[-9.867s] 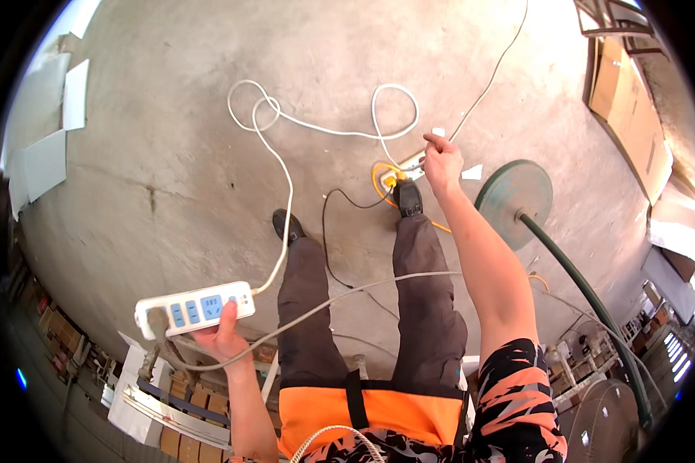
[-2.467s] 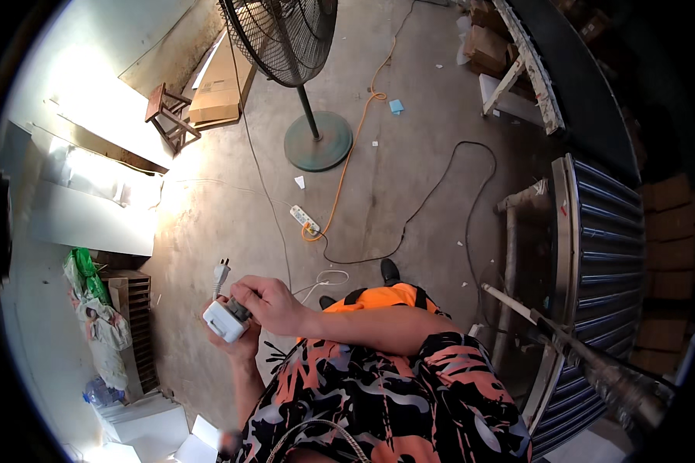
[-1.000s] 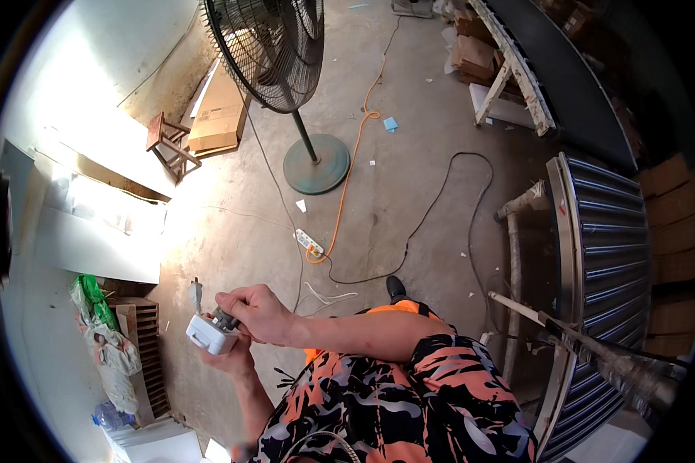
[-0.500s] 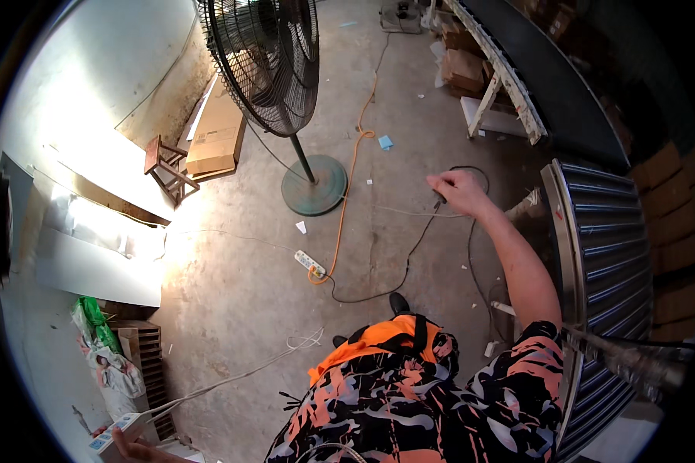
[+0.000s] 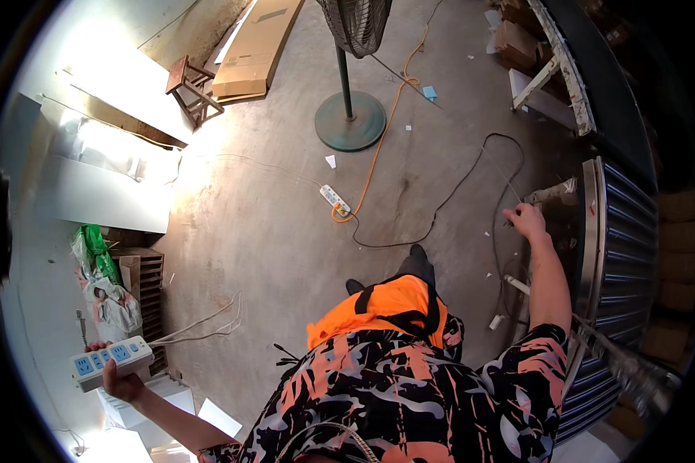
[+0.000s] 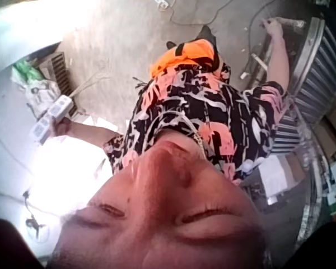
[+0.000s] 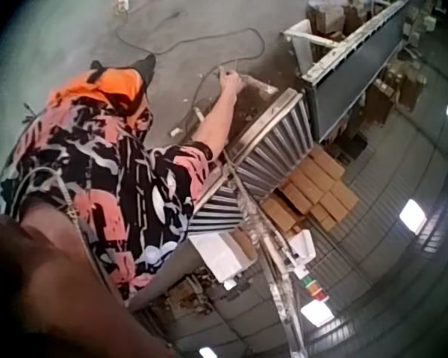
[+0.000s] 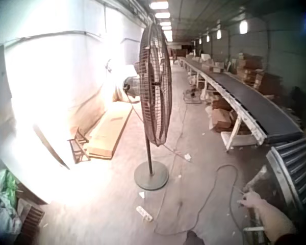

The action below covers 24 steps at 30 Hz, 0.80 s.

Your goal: The person plugs a power strip into another power strip on the floor, manages the cable, and then plugs a second power strip into the first one.

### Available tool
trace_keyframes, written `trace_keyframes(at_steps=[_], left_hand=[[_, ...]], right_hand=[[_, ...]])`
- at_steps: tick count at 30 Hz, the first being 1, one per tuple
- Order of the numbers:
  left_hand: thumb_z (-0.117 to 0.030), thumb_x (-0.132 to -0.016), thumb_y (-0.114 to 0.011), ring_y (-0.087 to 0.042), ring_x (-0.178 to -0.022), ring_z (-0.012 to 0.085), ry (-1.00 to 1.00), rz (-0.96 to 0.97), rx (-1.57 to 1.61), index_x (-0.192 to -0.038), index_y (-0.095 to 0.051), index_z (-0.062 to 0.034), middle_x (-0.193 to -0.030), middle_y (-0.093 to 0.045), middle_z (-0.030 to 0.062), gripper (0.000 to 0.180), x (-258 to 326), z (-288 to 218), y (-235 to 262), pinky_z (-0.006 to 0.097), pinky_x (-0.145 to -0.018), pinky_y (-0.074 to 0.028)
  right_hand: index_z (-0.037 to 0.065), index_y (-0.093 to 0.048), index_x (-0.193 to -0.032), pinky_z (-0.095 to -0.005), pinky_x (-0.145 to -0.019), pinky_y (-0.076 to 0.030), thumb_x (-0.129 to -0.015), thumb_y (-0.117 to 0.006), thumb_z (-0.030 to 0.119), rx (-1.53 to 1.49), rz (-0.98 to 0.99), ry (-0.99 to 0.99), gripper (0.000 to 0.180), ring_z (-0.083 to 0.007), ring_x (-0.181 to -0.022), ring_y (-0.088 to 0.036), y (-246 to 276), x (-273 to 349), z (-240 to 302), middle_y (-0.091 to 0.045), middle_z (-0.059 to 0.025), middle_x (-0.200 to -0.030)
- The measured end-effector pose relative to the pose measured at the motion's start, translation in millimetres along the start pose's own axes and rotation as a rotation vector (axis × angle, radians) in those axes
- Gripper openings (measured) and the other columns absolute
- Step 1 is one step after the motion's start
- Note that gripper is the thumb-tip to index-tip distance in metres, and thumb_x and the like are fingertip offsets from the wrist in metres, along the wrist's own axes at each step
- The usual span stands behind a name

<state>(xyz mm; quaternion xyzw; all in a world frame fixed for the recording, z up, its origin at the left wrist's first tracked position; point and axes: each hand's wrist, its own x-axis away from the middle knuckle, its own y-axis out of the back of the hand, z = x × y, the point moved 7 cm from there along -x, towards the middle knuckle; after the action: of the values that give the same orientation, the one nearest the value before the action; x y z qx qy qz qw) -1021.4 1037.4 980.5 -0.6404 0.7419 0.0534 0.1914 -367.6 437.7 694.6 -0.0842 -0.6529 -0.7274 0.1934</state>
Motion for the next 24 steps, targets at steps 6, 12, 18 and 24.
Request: trace_keyframes(at_steps=[6, 12, 18, 24], left_hand=[[-0.001, -0.058, -0.058, -0.047, -0.104, 0.0236, 0.089, -0.088, -0.052, -0.118, -0.042, 0.0016, -0.105, -0.048, 0.0100, 0.062, -35, 47, 46, 0.035, -0.100, -0.033], [-0.002, -0.057, -0.059, -0.047, -0.104, 0.0223, 0.096, -0.119, -0.297, -0.116, -0.045, 0.0018, -0.105, -0.050, 0.0098, 0.061, -71, 84, 53, 0.034, -0.097, -0.033], [-0.001, -0.055, -0.060, -0.046, -0.102, 0.0224, 0.260, -0.066, -0.317, -0.120, -0.042, 0.0025, -0.108, -0.048, 0.0104, 0.068, -93, 152, 37, 0.034, -0.098, -0.033], [-0.003, -0.052, -0.061, -0.046, -0.097, 0.0225, 0.401, -0.020, -0.270, -0.116, -0.042, 0.0018, -0.103, -0.047, 0.0102, 0.067, -96, 229, -24, 0.034, -0.095, -0.036]], right_hand=[[0.003, -0.065, -0.093, -0.0392, -0.080, -0.047, -0.068, -0.075, 0.043, -0.092, 0.302, 0.195, 0.048, -0.0322, -0.090, -0.060, -136, 31, 67, -0.064, -0.0170, -0.095], [0.008, -0.067, -0.092, -0.0397, -0.087, -0.045, -0.064, -0.078, 0.040, 0.179, 0.306, 0.286, 0.044, -0.0305, -0.106, -0.053, -159, -12, 107, -0.063, -0.0137, -0.100], [0.007, -0.063, -0.100, -0.0440, -0.095, -0.039, -0.070, -0.073, 0.024, 0.594, -0.003, 0.048, 0.036, -0.0284, -0.121, -0.041, -73, -104, 117, -0.056, -0.0106, -0.116], [0.007, -0.051, -0.118, -0.0438, -0.098, -0.038, -0.077, -0.062, 0.020, 0.441, 0.086, 0.028, 0.044, -0.0326, -0.123, -0.037, -98, -126, 197, -0.044, -0.0130, -0.128]])
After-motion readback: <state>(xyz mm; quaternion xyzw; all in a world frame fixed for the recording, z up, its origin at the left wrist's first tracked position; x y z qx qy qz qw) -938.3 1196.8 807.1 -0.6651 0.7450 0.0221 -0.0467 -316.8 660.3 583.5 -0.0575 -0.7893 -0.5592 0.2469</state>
